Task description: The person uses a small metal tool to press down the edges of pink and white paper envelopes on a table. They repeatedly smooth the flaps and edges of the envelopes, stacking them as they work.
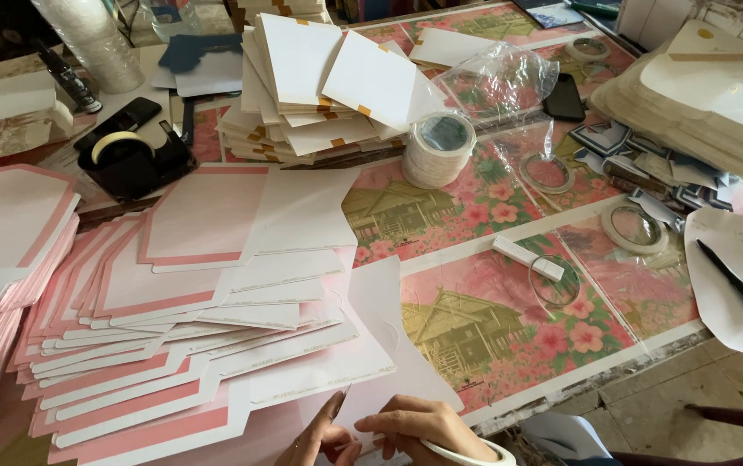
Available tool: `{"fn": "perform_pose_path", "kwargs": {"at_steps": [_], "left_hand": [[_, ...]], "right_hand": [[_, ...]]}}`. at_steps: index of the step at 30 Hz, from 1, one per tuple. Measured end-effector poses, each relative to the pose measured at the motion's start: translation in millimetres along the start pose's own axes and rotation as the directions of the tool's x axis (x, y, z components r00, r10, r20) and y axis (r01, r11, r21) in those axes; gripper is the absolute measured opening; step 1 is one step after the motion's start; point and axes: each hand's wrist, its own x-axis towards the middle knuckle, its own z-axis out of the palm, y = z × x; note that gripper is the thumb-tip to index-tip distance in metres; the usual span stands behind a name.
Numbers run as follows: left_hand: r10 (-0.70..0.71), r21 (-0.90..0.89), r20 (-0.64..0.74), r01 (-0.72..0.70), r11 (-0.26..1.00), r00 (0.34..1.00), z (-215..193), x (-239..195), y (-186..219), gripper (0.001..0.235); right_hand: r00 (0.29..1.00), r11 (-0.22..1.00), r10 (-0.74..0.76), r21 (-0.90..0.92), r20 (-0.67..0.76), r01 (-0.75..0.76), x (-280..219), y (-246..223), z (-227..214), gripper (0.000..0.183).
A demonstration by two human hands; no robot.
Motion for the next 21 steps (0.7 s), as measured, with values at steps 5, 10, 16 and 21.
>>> {"fn": "perform_pose_path", "kwargs": {"at_steps": [5,10,16,21], "left_hand": [[0.02,0.096,-0.096,-0.011,0.995,0.995,1,1,10,0.063],[-0.054,0.087,-0.037,0.057,0.995,0.998,-4,3,13,0.063],[-0.042,0.028,0.079,0.04,0.999,0.996,-3,4,-6,0.063],[0.046,0.065,-0.091,-0.04,0.997,0.995,0,4,-4,0.06]], "right_hand": [[0.993,0.992,0.118,0.042,-0.02,-0.117,-2,1,2,0.034],[0.994,0.993,0.109,0.054,-0.005,-0.109,0,-3,2,0.031],[0.991,0.991,0.13,0.042,-0.007,-0.13,0,-5,0,0.03],[0.995,0.994,0.092,0.049,0.03,-0.093,1,-4,0,0.03]]}}
